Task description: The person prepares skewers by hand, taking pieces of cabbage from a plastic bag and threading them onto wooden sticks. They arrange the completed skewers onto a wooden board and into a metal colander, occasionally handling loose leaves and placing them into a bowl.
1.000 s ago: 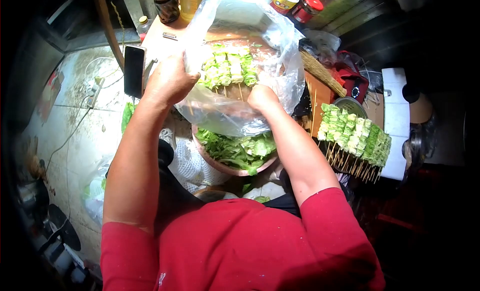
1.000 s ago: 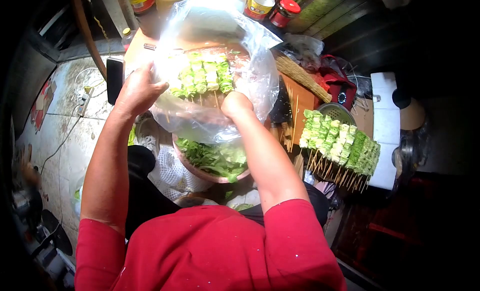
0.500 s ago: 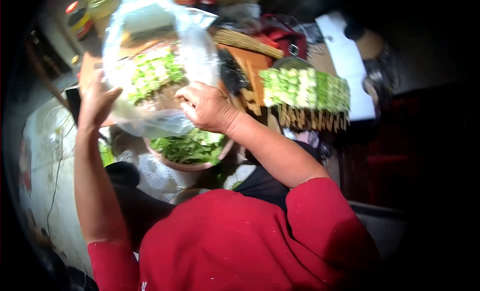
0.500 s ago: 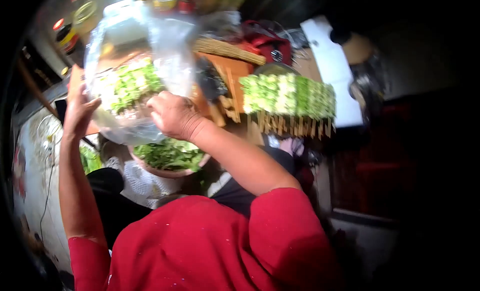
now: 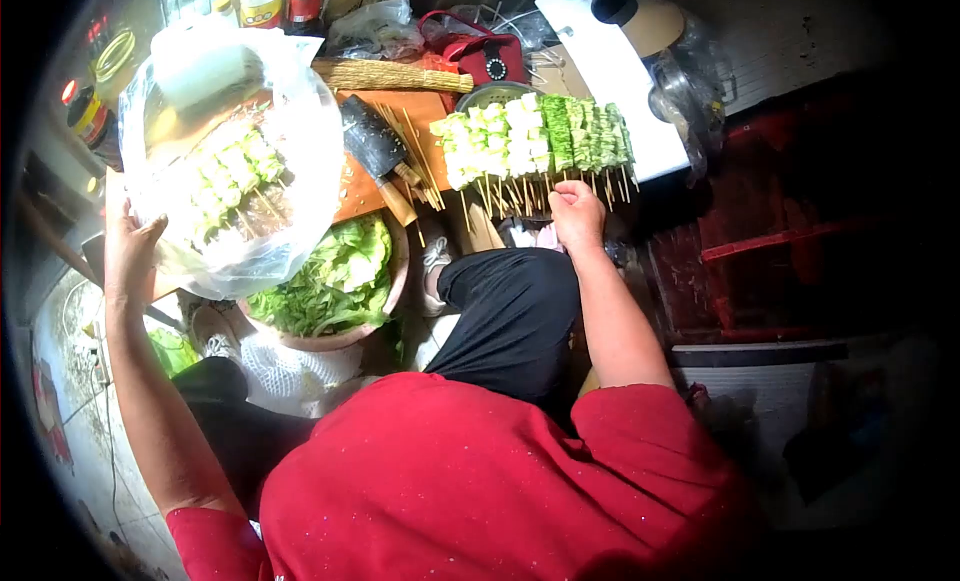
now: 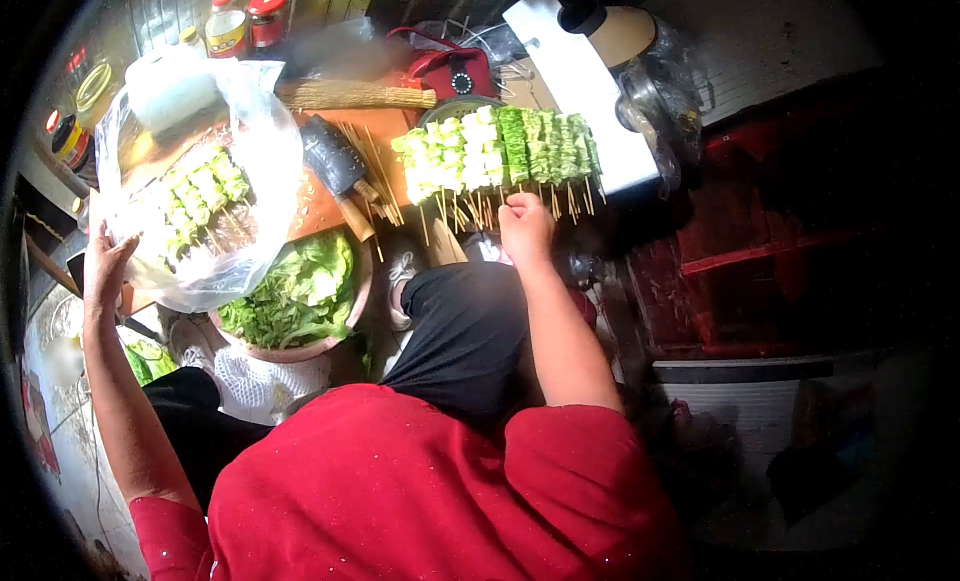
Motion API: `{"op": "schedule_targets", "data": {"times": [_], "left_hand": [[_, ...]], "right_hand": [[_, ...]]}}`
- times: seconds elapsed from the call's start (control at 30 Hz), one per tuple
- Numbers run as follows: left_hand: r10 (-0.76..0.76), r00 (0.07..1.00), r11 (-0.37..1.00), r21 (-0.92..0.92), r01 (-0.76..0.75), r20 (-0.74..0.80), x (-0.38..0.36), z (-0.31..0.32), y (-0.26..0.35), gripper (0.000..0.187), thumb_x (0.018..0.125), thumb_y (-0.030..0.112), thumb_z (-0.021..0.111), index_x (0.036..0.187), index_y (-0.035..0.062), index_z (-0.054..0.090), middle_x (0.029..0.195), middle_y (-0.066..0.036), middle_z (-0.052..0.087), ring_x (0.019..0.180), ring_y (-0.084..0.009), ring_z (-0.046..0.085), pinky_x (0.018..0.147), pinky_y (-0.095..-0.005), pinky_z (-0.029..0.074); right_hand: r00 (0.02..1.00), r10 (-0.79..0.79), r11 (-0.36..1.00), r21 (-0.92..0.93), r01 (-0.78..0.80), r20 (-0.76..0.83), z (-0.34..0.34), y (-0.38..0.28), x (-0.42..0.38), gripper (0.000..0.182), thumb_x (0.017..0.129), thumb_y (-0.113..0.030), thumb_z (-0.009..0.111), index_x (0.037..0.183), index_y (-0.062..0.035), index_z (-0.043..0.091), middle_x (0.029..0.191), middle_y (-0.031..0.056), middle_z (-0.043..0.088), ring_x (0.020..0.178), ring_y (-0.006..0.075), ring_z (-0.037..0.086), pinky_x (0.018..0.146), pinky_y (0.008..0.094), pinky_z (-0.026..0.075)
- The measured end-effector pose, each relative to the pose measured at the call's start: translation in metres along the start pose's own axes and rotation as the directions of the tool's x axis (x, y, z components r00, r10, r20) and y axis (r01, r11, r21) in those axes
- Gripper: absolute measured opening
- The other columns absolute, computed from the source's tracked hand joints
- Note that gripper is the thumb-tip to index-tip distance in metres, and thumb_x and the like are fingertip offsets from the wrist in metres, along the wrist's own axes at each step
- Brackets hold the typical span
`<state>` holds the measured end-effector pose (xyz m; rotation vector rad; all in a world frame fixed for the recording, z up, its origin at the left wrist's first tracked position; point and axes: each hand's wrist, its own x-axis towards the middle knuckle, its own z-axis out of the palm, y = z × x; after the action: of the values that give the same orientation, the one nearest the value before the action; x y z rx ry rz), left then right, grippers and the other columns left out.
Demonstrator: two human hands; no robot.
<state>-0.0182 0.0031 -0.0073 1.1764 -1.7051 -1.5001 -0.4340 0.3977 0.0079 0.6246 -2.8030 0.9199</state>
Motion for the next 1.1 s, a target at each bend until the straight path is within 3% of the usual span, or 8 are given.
{"op": "schedule_targets", "data": {"times": [0.1, 0.27, 0.43, 0.5, 0.53, 0.73, 0.93, 1.1], "left_hand": [[0.049, 0.999, 0.998, 0.05, -0.049, 0.001, 0.005, -0.002, -0.009, 0.054, 0.084, 0.004, 0.061, 0.132, -0.0043, 0.038, 0.1, -0.012, 0.064, 0.086, -0.0149, 0.06, 0.074, -0.0258, 0.048], [0.004, 1.0, 0.997, 0.081, -0.004, 0.001, 0.007, -0.005, -0.008, 0.057, 0.084, 0.003, 0.061, 0.134, -0.005, 0.035, 0.101, -0.012, 0.063, 0.085, -0.0149, 0.06, 0.073, -0.0261, 0.048], [0.031, 0.999, 0.99, 0.139, -0.029, -0.015, 0.011, -0.009, -0.015, 0.057, 0.084, 0.002, 0.059, 0.135, -0.0044, 0.032, 0.101, -0.013, 0.063, 0.084, -0.0156, 0.061, 0.073, -0.0266, 0.049], [0.071, 0.997, 0.985, 0.16, -0.071, 0.002, 0.015, -0.012, -0.022, 0.056, 0.083, 0.002, 0.057, 0.134, -0.0043, 0.034, 0.101, -0.013, 0.063, 0.084, -0.0158, 0.061, 0.074, -0.027, 0.049], [0.052, 0.998, 0.991, 0.122, -0.049, -0.023, 0.013, -0.011, -0.021, 0.046, 0.083, 0.0, 0.059, 0.127, -0.0017, 0.046, 0.101, -0.011, 0.062, 0.085, -0.0142, 0.058, 0.072, -0.0263, 0.046], [0.041, 0.998, 0.971, 0.238, -0.027, -0.056, 0.01, -0.007, -0.013, 0.046, 0.082, 0.001, 0.06, 0.125, -0.0024, 0.046, 0.091, -0.009, 0.061, 0.072, -0.0131, 0.056, 0.063, -0.0264, 0.046], [0.021, 0.999, 0.971, 0.239, -0.01, -0.045, 0.006, -0.001, -0.006, 0.044, 0.082, 0.001, 0.06, 0.124, -0.0018, 0.047, 0.095, -0.01, 0.061, 0.082, -0.0134, 0.056, 0.072, -0.0268, 0.046], [0.043, 0.999, 0.972, 0.234, -0.038, -0.015, 0.01, -0.005, -0.011, 0.043, 0.081, -0.001, 0.058, 0.123, -0.0021, 0.048, 0.099, -0.009, 0.06, 0.087, -0.0138, 0.055, 0.076, -0.0271, 0.046]], "right_hand": [[0.998, 0.018, 1.0, -0.015, -0.019, -0.068, -0.004, 0.012, 0.007, 0.02, 0.074, -0.017, 0.064, 0.088, -0.0028, 0.065, 0.078, 0.0124, 0.068, 0.073, 0.0247, 0.065, 0.071, 0.0345, 0.051], [0.99, 0.084, 0.991, -0.097, -0.095, -0.11, -0.005, 0.026, 0.02, 0.031, 0.069, -0.024, 0.067, 0.09, -0.0016, 0.063, 0.084, 0.0156, 0.064, 0.083, 0.0302, 0.062, 0.078, 0.0377, 0.049], [0.983, 0.128, 0.972, -0.181, -0.15, -0.131, -0.004, 0.035, 0.029, 0.04, 0.068, -0.03, 0.069, 0.097, -0.0027, 0.064, 0.089, 0.0133, 0.068, 0.084, 0.0264, 0.065, 0.078, 0.0341, 0.05], [0.978, 0.157, 0.965, -0.191, -0.182, -0.139, -0.007, 0.034, 0.031, 0.041, 0.068, -0.03, 0.069, 0.098, -0.0024, 0.064, 0.091, 0.0138, 0.068, 0.086, 0.0265, 0.065, 0.079, 0.0344, 0.05], [0.975, 0.167, 0.959, -0.206, -0.195, -0.146, -0.007, 0.038, 0.034, 0.042, 0.067, -0.03, 0.069, 0.098, -0.0022, 0.064, 0.092, 0.0141, 0.067, 0.087, 0.0266, 0.064, 0.08, 0.0346, 0.05], [0.97, 0.195, 0.953, -0.204, -0.222, -0.146, -0.005, 0.052, 0.039, 0.051, 0.065, -0.034, 0.07, 0.104, -0.0022, 0.063, 0.095, 0.0147, 0.067, 0.092, 0.027, 0.063, 0.084, 0.0343, 0.049], [0.962, 0.271, 0.942, -0.196, -0.273, -0.039, -0.002, 0.053, 0.038, 0.064, 0.063, -0.038, 0.073, 0.113, -0.0023, 0.056, 0.108, 0.0203, 0.06, 0.102, 0.0328, 0.057, 0.09, 0.0378, 0.045], [0.963, 0.269, 0.949, -0.176, -0.263, 0.014, 0.003, 0.054, 0.047, 0.057, 0.061, -0.03, 0.074, 0.106, 0.0007, 0.058, 0.104, 0.02, 0.062, 0.098, 0.0321, 0.059, 0.086, 0.0377, 0.047]]}}
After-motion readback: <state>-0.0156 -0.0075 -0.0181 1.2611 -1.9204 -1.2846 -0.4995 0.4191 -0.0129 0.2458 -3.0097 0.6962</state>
